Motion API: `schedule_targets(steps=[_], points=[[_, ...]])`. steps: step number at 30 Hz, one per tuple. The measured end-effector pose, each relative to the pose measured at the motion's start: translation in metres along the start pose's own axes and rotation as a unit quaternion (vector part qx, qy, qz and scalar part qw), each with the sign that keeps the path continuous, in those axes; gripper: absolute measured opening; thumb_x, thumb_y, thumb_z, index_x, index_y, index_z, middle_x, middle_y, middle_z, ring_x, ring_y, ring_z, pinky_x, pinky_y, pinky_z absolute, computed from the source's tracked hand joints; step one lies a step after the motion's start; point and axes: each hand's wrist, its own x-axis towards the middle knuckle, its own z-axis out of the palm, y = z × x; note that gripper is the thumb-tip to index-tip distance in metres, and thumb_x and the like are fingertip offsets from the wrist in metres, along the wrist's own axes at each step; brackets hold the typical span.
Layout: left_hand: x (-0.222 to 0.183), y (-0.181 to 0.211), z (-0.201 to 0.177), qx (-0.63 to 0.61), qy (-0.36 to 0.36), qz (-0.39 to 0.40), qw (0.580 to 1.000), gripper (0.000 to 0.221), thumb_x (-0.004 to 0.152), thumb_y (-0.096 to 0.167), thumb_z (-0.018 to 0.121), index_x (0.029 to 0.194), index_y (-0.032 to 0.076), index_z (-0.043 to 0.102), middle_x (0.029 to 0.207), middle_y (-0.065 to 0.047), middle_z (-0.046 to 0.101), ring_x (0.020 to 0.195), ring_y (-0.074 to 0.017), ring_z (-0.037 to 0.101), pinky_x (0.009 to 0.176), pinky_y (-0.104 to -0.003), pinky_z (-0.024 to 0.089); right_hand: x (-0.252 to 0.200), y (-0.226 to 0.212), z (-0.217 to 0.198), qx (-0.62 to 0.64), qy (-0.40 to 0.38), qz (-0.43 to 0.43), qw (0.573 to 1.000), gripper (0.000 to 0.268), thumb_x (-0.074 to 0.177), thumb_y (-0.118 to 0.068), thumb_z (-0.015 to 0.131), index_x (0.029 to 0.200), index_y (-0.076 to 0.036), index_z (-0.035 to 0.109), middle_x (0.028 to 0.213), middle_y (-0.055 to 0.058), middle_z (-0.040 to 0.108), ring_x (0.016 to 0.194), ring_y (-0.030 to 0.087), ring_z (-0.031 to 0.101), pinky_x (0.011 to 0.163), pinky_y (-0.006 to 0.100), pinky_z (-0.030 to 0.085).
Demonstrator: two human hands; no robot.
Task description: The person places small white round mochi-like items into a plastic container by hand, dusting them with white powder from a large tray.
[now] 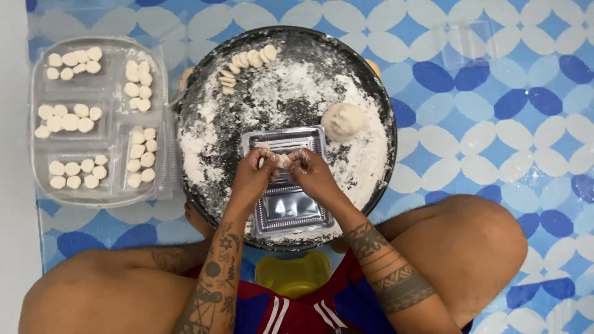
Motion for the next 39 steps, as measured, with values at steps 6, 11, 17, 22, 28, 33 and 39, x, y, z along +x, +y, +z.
schedule_targets(steps=[6, 11, 17, 22, 28, 33, 39], points=[[-0.004, 0.002, 0.004, 0.03, -0.067, 0.035, 0.997, 0.012, 0.096, 0.01, 0.068, 0.098, -0.002, 0.067, 0.079, -0.013, 0.063, 0.069, -0.0189, 0.066, 0.064, -0.03, 0.055, -0.002, 0.036, -0.003, 0.125, 0.049, 0.095, 0.986, 0.023, 0.095, -0.013, 0.057, 0.104, 0.003, 0.069, 0.075, 0.018, 0.068, 0.056, 0.019, 0.066, 0.05, 0.03, 0.055], [-0.014, 0.005, 0.014, 0.105, -0.093, 0.051, 0.989, 0.018, 0.089, 0.006, 0.075, 0.103, -0.004, 0.07, 0.078, -0.013, 0.065, 0.067, -0.0193, 0.066, 0.063, -0.034, 0.053, -0.002, 0.04, -0.021, 0.1, 0.073, 0.084, 0.989, 0.027, 0.095, -0.016, 0.061, 0.107, 0.007, 0.068, 0.076, 0.017, 0.066, 0.054, 0.017, 0.066, 0.046, 0.028, 0.055], [-0.009, -0.002, 0.009, 0.202, 0.01, 0.045, 0.978, 0.014, 0.089, 0.014, 0.074, 0.099, 0.004, 0.077, 0.08, -0.013, 0.072, 0.077, -0.0285, 0.073, 0.069, -0.039, 0.056, -0.012, 0.021, -0.023, -0.082, 0.074, 0.038, 0.993, 0.025, 0.093, -0.019, 0.065, 0.112, -0.002, 0.064, 0.08, 0.013, 0.073, 0.066, 0.022, 0.073, 0.061, 0.036, 0.056], [0.0, -0.012, 0.009, 0.217, 0.107, 0.044, 0.969, 0.018, 0.088, 0.017, 0.075, 0.102, 0.005, 0.076, 0.087, -0.014, 0.075, 0.087, -0.0334, 0.073, 0.078, -0.04, 0.056, -0.015, 0.004, -0.014, -0.172, 0.065, 0.008, 0.983, 0.018, 0.094, -0.018, 0.064, 0.108, -0.007, 0.062, 0.086, 0.017, 0.076, 0.079, 0.033, 0.075, 0.074, 0.042, 0.055], [0.006, -0.017, 0.026, 0.192, 0.115, 0.037, 0.974, 0.02, 0.088, 0.019, 0.074, 0.103, 0.005, 0.076, 0.093, -0.014, 0.076, 0.099, -0.038, 0.073, 0.086, -0.047, 0.058, -0.012, -0.02, -0.004, -0.228, 0.063, 0.033, 0.971, 0.02, 0.092, -0.023, 0.061, 0.105, -0.008, 0.062, 0.095, 0.02, 0.075, 0.098, 0.044, 0.072, 0.085, 0.053, 0.053], [-0.014, 0.023, 0.04, 0.187, 0.137, 0.063, 0.971, 0.019, 0.09, 0.015, 0.071, 0.105, 0.003, 0.076, 0.097, -0.02, 0.074, 0.101, -0.0418, 0.072, 0.087, -0.05, 0.059, 0.005, 0.003, 0.006, -0.24, 0.062, 0.033, 0.968, 0.02, 0.092, -0.025, 0.06, 0.104, -0.01, 0.063, 0.097, 0.019, 0.075, 0.104, 0.045, 0.07, 0.087, 0.055, 0.052], [-0.007, 0.017, 0.037, 0.229, 0.122, 0.105, 0.96, 0.02, 0.095, 0.007, 0.059, 0.105, -0.001, 0.074, 0.097, -0.027, 0.071, 0.1, -0.0509, 0.067, 0.085, -0.057, 0.056, 0.01, 0.007, 0.009, -0.254, 0.051, 0.016, 0.966, 0.025, 0.092, -0.024, 0.059, 0.113, -0.01, 0.065, 0.102, 0.022, 0.075, 0.104, 0.047, 0.069, 0.088, 0.057, 0.053]])
